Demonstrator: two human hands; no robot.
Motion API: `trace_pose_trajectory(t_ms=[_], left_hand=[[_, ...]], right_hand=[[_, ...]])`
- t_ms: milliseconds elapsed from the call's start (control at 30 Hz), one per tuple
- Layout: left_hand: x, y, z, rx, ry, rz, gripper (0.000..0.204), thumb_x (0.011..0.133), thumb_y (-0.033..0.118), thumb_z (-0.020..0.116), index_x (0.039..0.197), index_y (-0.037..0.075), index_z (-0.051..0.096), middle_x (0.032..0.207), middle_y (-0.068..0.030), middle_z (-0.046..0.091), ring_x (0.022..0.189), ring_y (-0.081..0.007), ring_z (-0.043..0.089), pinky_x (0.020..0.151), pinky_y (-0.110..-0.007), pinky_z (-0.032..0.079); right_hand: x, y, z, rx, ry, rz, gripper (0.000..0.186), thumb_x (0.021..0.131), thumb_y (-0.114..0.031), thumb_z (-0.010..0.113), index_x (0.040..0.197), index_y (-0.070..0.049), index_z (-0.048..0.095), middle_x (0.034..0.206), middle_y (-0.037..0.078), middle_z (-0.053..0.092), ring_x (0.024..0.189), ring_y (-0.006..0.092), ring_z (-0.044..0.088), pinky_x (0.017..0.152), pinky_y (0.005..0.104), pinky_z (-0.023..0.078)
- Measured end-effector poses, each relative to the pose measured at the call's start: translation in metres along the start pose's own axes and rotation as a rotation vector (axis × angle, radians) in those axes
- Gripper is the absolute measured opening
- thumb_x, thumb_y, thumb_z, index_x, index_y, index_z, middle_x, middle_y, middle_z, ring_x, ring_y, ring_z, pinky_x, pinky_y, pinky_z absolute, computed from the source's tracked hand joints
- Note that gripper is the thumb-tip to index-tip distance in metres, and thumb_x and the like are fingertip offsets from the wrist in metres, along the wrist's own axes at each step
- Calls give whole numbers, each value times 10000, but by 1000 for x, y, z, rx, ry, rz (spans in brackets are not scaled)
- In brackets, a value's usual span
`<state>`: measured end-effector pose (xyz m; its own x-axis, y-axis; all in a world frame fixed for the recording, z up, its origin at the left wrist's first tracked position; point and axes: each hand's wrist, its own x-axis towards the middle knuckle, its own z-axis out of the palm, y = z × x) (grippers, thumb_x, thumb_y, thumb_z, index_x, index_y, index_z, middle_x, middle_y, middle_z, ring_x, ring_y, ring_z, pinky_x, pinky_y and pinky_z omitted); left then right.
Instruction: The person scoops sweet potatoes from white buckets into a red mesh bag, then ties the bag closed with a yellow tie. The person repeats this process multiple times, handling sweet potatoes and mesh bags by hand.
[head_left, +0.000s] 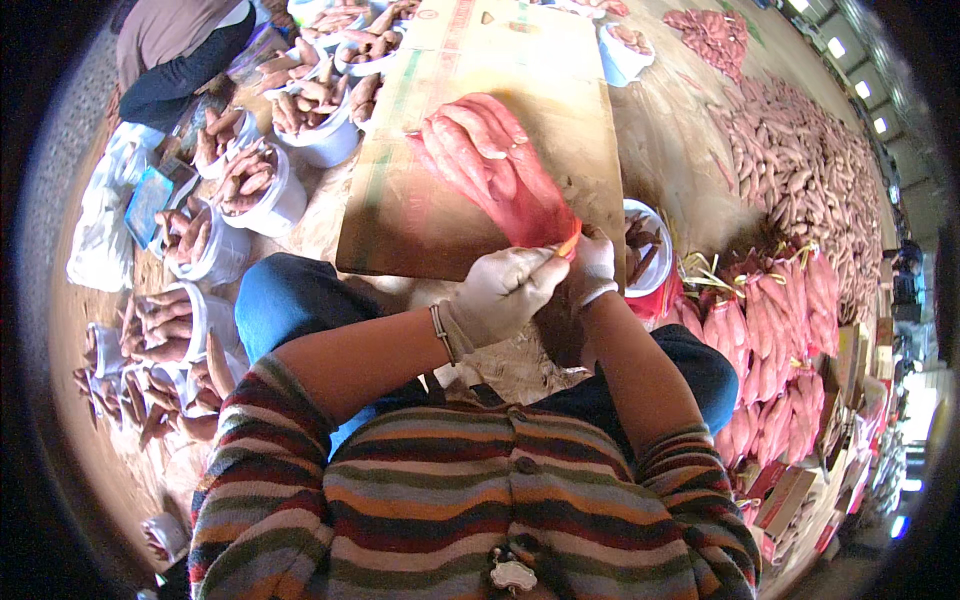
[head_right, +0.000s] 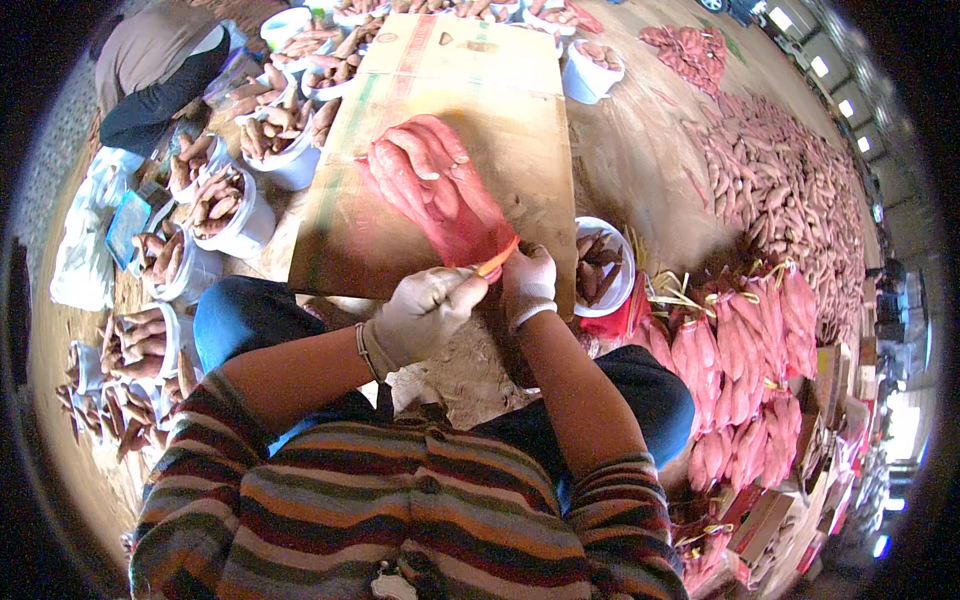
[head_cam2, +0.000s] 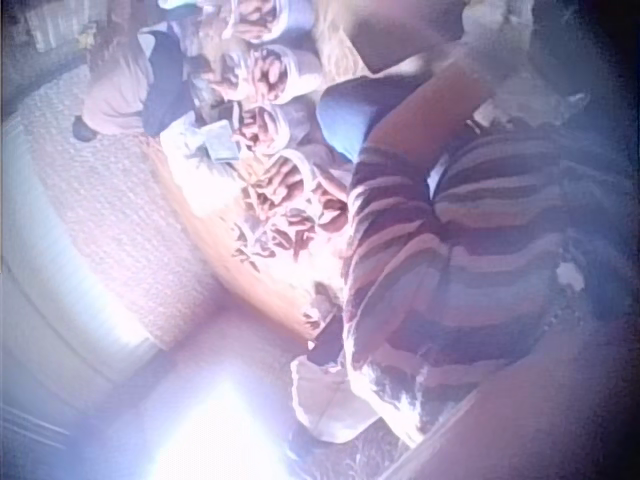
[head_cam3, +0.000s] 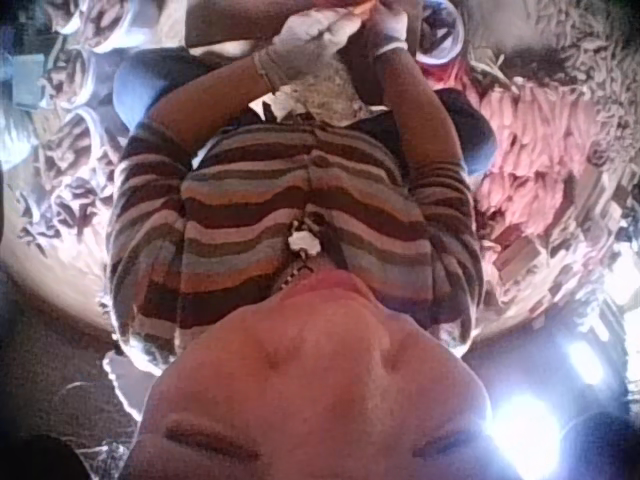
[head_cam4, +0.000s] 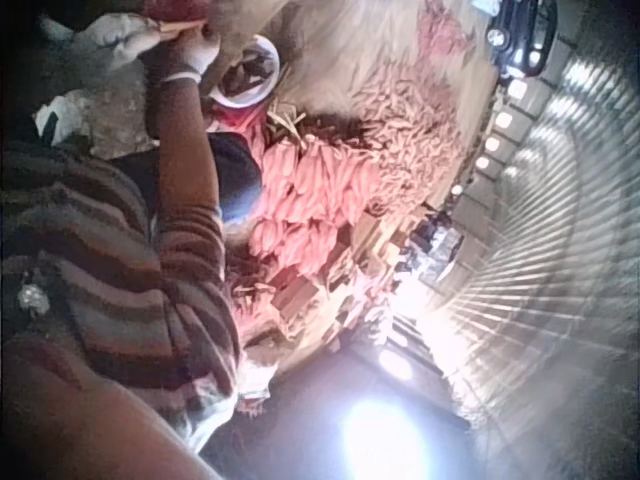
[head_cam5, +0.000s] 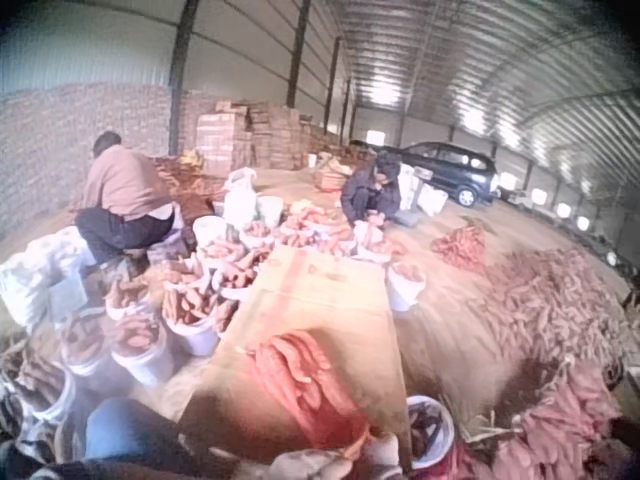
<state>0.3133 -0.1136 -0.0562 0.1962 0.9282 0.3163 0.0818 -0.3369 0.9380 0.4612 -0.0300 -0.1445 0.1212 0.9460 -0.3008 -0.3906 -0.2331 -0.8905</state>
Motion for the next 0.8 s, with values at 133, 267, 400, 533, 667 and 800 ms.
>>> trace_pose_trajectory(t_ms=[133, 267, 400, 533, 667, 800], left_hand=[[4, 5, 2, -258, -50, -99, 297, 987, 158, 447, 718, 53, 518, 698, 67, 387, 632, -43, 361, 580, -225, 346], [7, 7, 2, -319, -53, -193, 347, 1005, 225, 435, 696, 86, 507, 652, 78, 391, 568, -29, 349, 536, -214, 326], [9, 0, -1, -532, -84, -502, 350, 1010, 318, 426, 1151, 71, 631, 607, 65, 448, 525, -43, 391, 478, -217, 332], [11, -11, 4, -504, -26, -599, 403, 981, 399, 482, 1229, 103, 598, 664, 68, 476, 569, -44, 443, 523, -206, 403], [9, -16, 14, -503, 2, -586, 428, 971, 419, 498, 1239, 99, 593, 691, 61, 491, 588, -49, 465, 539, -212, 426], [11, -18, 17, -484, -5, -526, 469, 978, 422, 480, 1268, 63, 566, 705, 70, 512, 624, -31, 469, 564, -199, 434]], right_hand=[[26, 7, -21, -669, 184, -431, 419, 712, -174, 767, 991, 56, 555, 967, 197, 655, 886, 285, 628, 776, 360, 496], [38, 1, -29, -650, -167, -548, 390, 704, -191, 722, 1017, -1, 588, 976, 235, 648, 920, 347, 622, 830, 383, 481], [26, -25, -37, -1254, 19, -267, 242, 798, -171, 637, 950, 18, 649, 890, 146, 681, 877, 216, 633, 784, 311, 476], [8, -48, -54, -1268, -104, -396, 442, 802, -351, 680, 1112, -40, 640, 1033, 177, 677, 968, 320, 643, 850, 379, 482], [-3, -54, -60, -1407, -135, -284, 442, 798, -345, 680, 1135, -63, 631, 1045, 189, 664, 1000, 340, 625, 865, 388, 478], [-5, -69, -71, -1425, -106, -430, 402, 776, -310, 708, 1095, -72, 656, 1017, 180, 670, 943, 313, 639, 843, 367, 492]])
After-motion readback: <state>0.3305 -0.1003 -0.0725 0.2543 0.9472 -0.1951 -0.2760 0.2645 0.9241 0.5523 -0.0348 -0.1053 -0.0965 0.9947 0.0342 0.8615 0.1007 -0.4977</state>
